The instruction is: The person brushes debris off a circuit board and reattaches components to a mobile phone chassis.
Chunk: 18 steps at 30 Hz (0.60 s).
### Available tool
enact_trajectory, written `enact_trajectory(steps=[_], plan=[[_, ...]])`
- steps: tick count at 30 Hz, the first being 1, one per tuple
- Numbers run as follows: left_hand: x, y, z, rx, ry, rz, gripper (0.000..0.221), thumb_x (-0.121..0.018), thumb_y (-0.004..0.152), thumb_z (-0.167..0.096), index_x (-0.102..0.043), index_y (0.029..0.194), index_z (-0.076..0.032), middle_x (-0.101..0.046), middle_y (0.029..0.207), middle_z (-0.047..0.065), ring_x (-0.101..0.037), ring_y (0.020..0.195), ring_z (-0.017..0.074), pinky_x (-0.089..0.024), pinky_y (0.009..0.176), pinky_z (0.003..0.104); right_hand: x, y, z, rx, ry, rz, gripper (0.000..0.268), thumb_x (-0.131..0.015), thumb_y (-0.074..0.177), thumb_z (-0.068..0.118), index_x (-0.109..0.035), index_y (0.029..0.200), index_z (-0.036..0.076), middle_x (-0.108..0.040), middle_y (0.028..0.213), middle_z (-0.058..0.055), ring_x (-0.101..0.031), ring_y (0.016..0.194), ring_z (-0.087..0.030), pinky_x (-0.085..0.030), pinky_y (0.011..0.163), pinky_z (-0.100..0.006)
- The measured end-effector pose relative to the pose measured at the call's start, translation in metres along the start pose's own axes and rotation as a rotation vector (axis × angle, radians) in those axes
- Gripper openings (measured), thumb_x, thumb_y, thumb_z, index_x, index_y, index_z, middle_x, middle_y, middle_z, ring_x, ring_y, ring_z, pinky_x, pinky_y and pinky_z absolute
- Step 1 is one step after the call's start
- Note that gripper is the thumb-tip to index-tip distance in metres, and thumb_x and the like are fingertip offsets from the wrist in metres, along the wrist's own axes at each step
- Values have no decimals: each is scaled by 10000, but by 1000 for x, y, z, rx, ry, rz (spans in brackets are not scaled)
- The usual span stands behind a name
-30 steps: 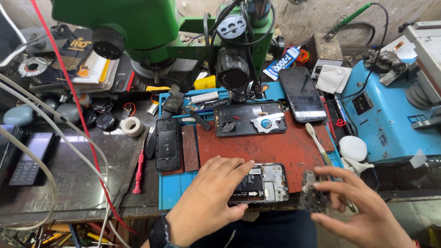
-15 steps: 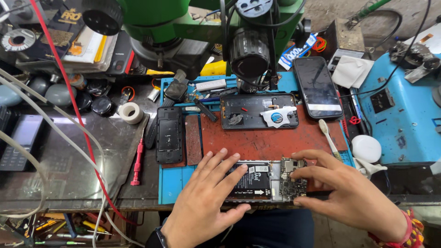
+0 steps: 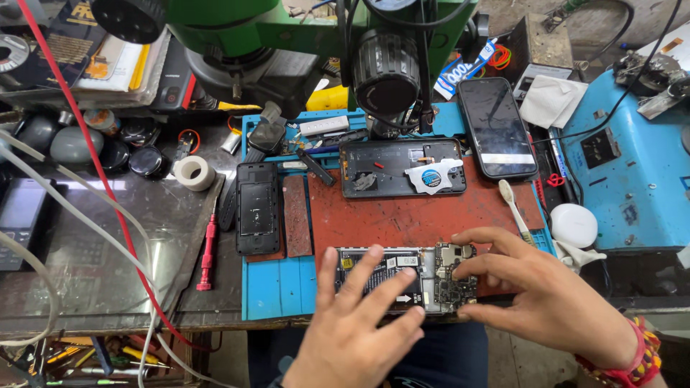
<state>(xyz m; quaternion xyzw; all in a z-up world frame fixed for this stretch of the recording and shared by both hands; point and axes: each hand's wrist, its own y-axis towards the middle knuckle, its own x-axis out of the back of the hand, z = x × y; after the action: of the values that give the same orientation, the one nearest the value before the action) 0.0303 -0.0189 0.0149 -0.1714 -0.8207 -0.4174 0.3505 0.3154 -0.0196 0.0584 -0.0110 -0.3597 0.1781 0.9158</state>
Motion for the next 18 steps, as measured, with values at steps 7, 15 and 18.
enact_trajectory(steps=[7,15,18], plan=[[-29,2,-18,4,28,-49,136,-682,957,-264,-765,1021,-178,-624,1421,62,-412,1504,384,-153,1231,726,-1,-2,5,-24,-43,-8,440,-929,696,238,-764,1087,126,-573,1398,-11,-653,827,-133,-579,749,-293],[-32,-5,-16,30,-22,-71,84,-684,959,-229,-742,962,-168,-660,1364,38,-480,1466,354,-218,1231,700,-6,1,14,61,-41,-3,451,-894,737,273,-749,1142,135,-629,1434,-24,-673,859,-133,-566,743,-294],[-28,-9,-12,25,-30,-68,96,-677,953,-208,-746,998,-157,-665,1335,47,-507,1438,352,-234,1234,674,-8,3,15,-77,-113,29,487,-912,693,288,-757,1135,154,-597,1421,9,-676,816,-145,-577,734,-306]])
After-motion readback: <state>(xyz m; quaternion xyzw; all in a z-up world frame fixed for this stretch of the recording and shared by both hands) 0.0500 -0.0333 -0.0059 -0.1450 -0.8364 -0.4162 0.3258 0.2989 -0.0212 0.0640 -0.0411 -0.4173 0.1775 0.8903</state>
